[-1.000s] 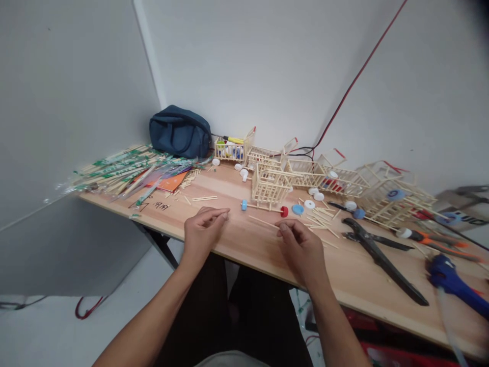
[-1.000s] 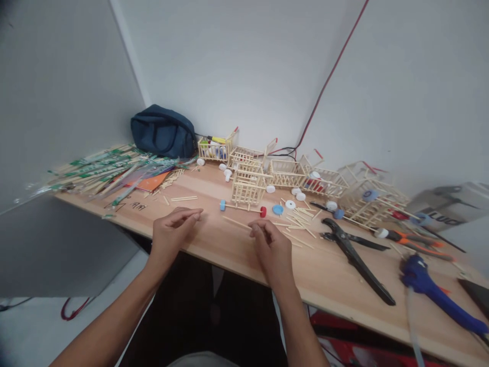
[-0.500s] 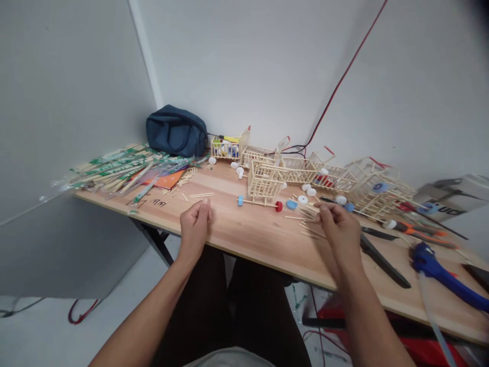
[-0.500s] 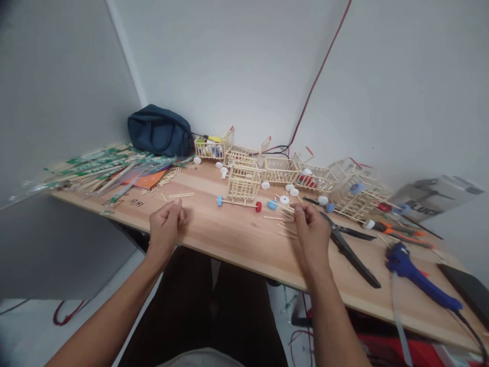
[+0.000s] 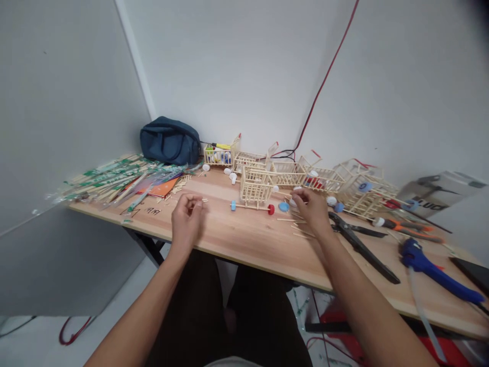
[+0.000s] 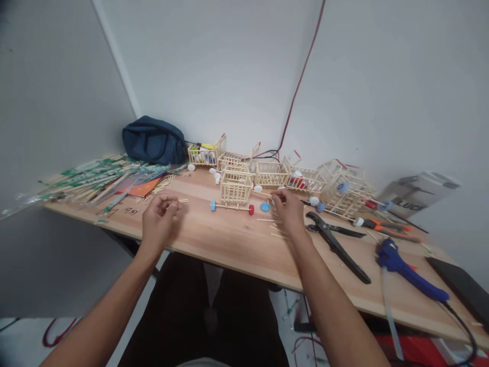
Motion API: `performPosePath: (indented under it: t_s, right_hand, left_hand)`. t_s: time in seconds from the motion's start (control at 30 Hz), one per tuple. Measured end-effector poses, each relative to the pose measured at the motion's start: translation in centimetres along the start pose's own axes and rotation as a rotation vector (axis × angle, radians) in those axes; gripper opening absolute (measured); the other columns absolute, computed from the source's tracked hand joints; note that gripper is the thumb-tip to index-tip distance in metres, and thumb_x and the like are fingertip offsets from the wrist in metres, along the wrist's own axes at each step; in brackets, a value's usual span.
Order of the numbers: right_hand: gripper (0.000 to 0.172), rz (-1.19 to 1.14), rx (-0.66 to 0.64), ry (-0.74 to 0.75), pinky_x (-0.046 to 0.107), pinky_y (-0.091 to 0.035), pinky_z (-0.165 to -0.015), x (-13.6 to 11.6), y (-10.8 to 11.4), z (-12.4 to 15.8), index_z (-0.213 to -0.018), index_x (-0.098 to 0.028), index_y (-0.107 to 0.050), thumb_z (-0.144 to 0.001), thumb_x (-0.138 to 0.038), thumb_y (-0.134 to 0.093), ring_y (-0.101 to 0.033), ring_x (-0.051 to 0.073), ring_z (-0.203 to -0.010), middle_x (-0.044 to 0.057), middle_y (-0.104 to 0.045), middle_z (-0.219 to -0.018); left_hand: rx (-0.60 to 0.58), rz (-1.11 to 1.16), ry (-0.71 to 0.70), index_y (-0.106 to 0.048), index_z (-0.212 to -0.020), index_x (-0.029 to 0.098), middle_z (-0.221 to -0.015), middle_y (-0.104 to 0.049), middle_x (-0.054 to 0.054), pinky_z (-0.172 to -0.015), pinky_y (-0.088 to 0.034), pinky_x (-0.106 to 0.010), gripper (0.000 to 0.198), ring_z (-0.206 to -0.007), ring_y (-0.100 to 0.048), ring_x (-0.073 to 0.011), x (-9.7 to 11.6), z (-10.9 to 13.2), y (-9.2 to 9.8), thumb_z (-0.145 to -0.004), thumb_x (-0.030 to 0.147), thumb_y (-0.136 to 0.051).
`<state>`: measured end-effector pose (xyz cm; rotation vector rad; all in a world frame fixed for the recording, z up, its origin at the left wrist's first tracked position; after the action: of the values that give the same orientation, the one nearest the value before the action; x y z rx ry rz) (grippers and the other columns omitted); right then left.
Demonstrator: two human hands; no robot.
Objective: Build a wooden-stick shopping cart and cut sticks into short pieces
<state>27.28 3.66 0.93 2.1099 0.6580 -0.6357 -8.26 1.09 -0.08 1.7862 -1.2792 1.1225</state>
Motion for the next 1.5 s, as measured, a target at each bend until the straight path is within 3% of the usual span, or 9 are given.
performPosePath:
  t_s: [0.13,0.23,0.47,0.67,0.87,1.07,1.3,1.5]
  right_hand:
    - [0.032,-0.024,0.007,-0.017,0.033,-0.047,-0.073,0.7,-0.9,0.4,-0.094,-0.014,-0.069,-0.081,-0.038,-0.053,-0.063,0.018,-0.074,0.008,-0.072,-0.087]
    - [0.034,-0.031,0.024,-0.004,0.032,-0.047,-0.072,0.6,-0.9,0.7,-0.098,-0.014,-0.07,-0.082,-0.038,-0.053,-0.063,0.02,-0.082,0.01,-0.071,-0.096]
    - [0.033,-0.046,0.082,0.061,0.031,-0.045,-0.071,-1.5,-0.2,0.8,-0.1,-0.016,-0.07,-0.087,-0.039,-0.05,-0.061,0.02,-0.086,0.009,-0.071,-0.099]
    - [0.031,-0.104,0.146,0.161,0.03,-0.048,-0.071,-4.3,1.0,0.1,-0.105,-0.019,-0.069,-0.09,-0.039,-0.052,-0.063,0.019,-0.09,0.008,-0.07,-0.105]
    - [0.031,-0.102,0.183,0.281,0.033,-0.05,-0.078,-6.9,1.8,-0.7,-0.111,-0.022,-0.067,-0.092,-0.04,-0.051,-0.062,0.02,-0.096,0.008,-0.068,-0.111]
    - [0.028,-0.137,0.17,0.345,0.031,-0.049,-0.078,-7.3,1.3,-0.9,-0.108,-0.022,-0.069,-0.093,-0.038,-0.052,-0.062,0.02,-0.102,0.008,-0.068,-0.112]
    - [0.025,-0.186,0.062,0.3,0.031,-0.05,-0.075,-6.9,0.1,-1.3,-0.107,-0.022,-0.071,-0.091,-0.036,-0.057,-0.065,0.02,-0.098,0.007,-0.072,-0.109]
    - [0.021,-0.197,0.149,0.372,0.029,-0.05,-0.072,-8.0,0.4,-1.5,-0.104,-0.023,-0.07,-0.091,-0.034,-0.058,-0.064,0.017,-0.091,0.006,-0.07,-0.107]
  left_hand:
    - [0.055,-0.155,-0.103,-0.066,-0.091,0.018,-0.1,-0.068,-0.006,-0.084,-0.048,-0.031,0.019,-0.095,-0.062,-0.0186,-0.2,-1.9,0.6,-0.077,0.018,-0.053]
    - [0.09,-0.209,-0.19,-0.068,-0.085,0.018,-0.102,-0.068,-0.007,-0.085,-0.048,-0.033,0.015,-0.101,-0.061,-0.0203,0.2,-2.7,0.5,-0.08,0.022,-0.054]
    - [0.019,-0.14,-0.234,-0.072,-0.102,0.019,-0.114,-0.067,-0.009,-0.082,-0.05,-0.032,0.024,-0.105,-0.061,-0.0204,2.3,-2.7,-2.1,-0.084,0.03,-0.06]
    - [-0.033,-0.094,-0.351,-0.073,-0.102,0.02,-0.11,-0.07,-0.007,-0.084,-0.05,-0.032,0.021,-0.104,-0.062,-0.0196,5.2,-3.0,-4.9,-0.083,0.025,-0.065]
    - [-0.026,-0.116,-0.517,-0.073,-0.104,0.02,-0.107,-0.071,-0.006,-0.092,-0.047,-0.034,0.02,-0.104,-0.062,-0.0185,7.1,-3.3,-6.3,-0.085,0.02,-0.066]
    - [-0.014,-0.16,-0.575,-0.073,-0.102,0.022,-0.105,-0.071,-0.005,-0.095,-0.047,-0.035,0.018,-0.103,-0.062,-0.0183,7.4,-3.3,-7.2,-0.086,0.023,-0.065]
    - [-0.004,-0.125,-0.633,-0.072,-0.104,0.023,-0.104,-0.07,-0.005,-0.091,-0.049,-0.034,0.019,-0.101,-0.063,-0.0184,7.0,-3.5,-8.5,-0.088,0.03,-0.065]
    - [0.039,-0.142,-0.722,-0.073,-0.105,0.022,-0.102,-0.068,-0.006,-0.091,-0.047,-0.034,0.019,-0.099,-0.062,-0.0179,7.2,-3.5,-9.0,-0.088,0.027,-0.065]
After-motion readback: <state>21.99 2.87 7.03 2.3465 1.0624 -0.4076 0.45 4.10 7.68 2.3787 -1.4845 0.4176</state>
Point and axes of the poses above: each hand's wrist, its own z-axis away from the middle knuckle, its own y-axis out of the back of the hand, x = y × z, the point moved 3 cm from there along -z, towards the middle knuckle
